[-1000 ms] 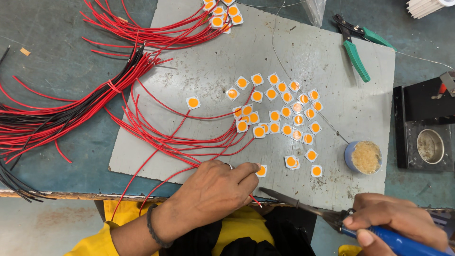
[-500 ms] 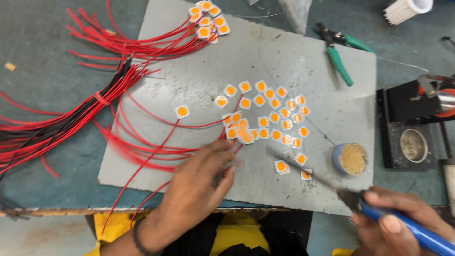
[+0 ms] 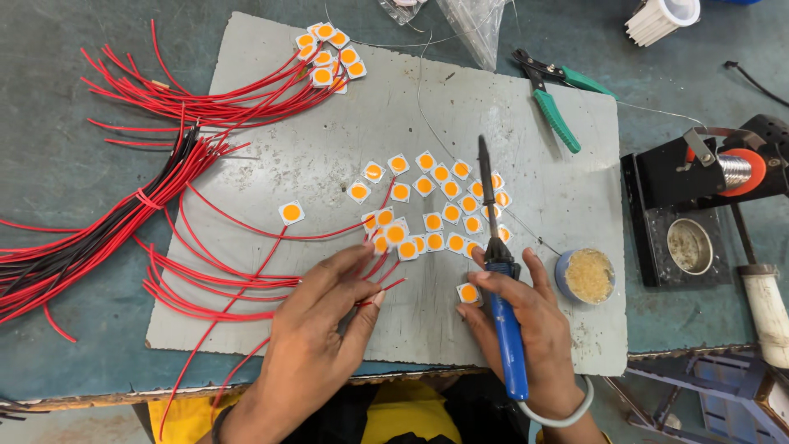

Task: The person solders red wires to small square LED modules arranged on a work surface. They use a soldering iron and solder wire to attach wires to the LED contacts, then trim excess wire with pliers and apply flux to wire ends before continuing the soldering process.

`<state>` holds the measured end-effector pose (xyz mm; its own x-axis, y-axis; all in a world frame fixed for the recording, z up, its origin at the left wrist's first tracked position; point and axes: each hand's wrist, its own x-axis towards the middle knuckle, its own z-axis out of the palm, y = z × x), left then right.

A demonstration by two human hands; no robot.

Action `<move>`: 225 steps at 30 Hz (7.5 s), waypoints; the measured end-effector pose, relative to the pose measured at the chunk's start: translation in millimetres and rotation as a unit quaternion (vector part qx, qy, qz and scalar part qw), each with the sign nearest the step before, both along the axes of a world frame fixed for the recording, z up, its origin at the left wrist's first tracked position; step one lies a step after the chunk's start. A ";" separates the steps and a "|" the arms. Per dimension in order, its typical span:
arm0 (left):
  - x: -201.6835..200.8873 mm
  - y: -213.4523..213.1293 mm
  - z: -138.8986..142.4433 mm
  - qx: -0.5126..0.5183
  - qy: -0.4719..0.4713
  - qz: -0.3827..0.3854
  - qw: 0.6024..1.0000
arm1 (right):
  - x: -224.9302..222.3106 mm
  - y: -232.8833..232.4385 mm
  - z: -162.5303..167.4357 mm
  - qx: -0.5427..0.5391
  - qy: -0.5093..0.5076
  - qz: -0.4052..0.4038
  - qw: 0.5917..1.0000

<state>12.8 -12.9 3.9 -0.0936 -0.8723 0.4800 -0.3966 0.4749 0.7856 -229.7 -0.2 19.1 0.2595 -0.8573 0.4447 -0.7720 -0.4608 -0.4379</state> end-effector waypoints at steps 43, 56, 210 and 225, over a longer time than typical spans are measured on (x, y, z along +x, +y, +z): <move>5.8 -4.8 -3.3 -0.047 -0.231 -0.215 0.948 | -156.8 49.2 30.0 0.218 -0.264 0.204 0.917; 5.1 -4.8 -5.5 -0.036 -0.228 -0.218 0.948 | -89.2 52.6 41.4 0.191 -0.183 0.009 0.964; -44.4 -24.0 7.1 -0.080 -0.312 -0.247 0.914 | -82.9 38.7 44.0 0.088 -0.230 -0.119 0.962; -43.7 -25.7 8.2 -0.083 -0.306 -0.254 0.914 | -95.5 41.6 38.1 0.087 -0.276 -0.126 0.949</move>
<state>-30.9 -38.6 12.1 -0.7609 -0.5622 0.3241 -0.4333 0.8119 0.3912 -325.2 41.3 57.2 -0.1956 -0.9337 0.2999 -0.4793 -0.1758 -0.8598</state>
